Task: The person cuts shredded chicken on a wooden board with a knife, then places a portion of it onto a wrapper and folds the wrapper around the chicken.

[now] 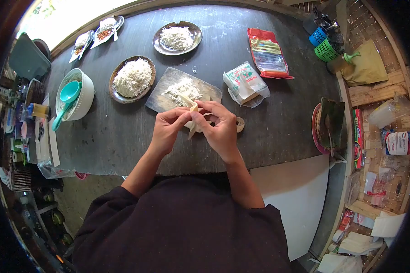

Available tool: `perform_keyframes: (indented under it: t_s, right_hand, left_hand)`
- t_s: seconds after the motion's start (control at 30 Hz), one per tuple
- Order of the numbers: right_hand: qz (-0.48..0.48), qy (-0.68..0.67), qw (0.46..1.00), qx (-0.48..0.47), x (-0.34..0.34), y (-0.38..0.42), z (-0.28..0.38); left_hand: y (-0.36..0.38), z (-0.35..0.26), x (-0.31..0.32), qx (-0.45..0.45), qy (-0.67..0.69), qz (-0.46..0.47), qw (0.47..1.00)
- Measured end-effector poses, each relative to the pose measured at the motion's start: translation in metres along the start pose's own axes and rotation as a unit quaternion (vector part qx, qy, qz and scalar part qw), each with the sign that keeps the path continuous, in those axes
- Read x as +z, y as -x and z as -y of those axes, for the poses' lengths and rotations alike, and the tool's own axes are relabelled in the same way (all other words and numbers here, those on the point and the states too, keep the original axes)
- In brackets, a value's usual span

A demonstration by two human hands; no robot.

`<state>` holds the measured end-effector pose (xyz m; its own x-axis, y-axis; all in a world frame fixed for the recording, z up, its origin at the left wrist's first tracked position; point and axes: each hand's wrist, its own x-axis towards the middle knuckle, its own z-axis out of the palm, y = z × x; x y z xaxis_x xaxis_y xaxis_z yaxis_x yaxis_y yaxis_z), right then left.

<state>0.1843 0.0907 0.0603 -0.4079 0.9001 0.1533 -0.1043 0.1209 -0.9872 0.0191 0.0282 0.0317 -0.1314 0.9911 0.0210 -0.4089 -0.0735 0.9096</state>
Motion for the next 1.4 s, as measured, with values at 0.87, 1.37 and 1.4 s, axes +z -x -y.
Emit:
perform_keyframes:
  t_s: [0.87, 1.37, 1.4]
  right_hand:
    - [-0.250, 0.095, 0.963, -0.037, -0.048, -0.031, -0.027]
    - [-0.174, 0.195, 0.962, -0.073, -0.075, -0.036, -0.037]
    - [-0.092, 0.140, 0.983, -0.074, -0.063, -0.032, -0.034]
  left_hand:
    - [-0.026, -0.008, 0.019, -0.038, 0.152, -0.069, 0.985]
    - [-0.042, -0.004, 0.001, -0.153, 0.216, -0.070, 0.962]
    - [-0.040, -0.003, -0.004, -0.147, 0.187, -0.055, 0.970]
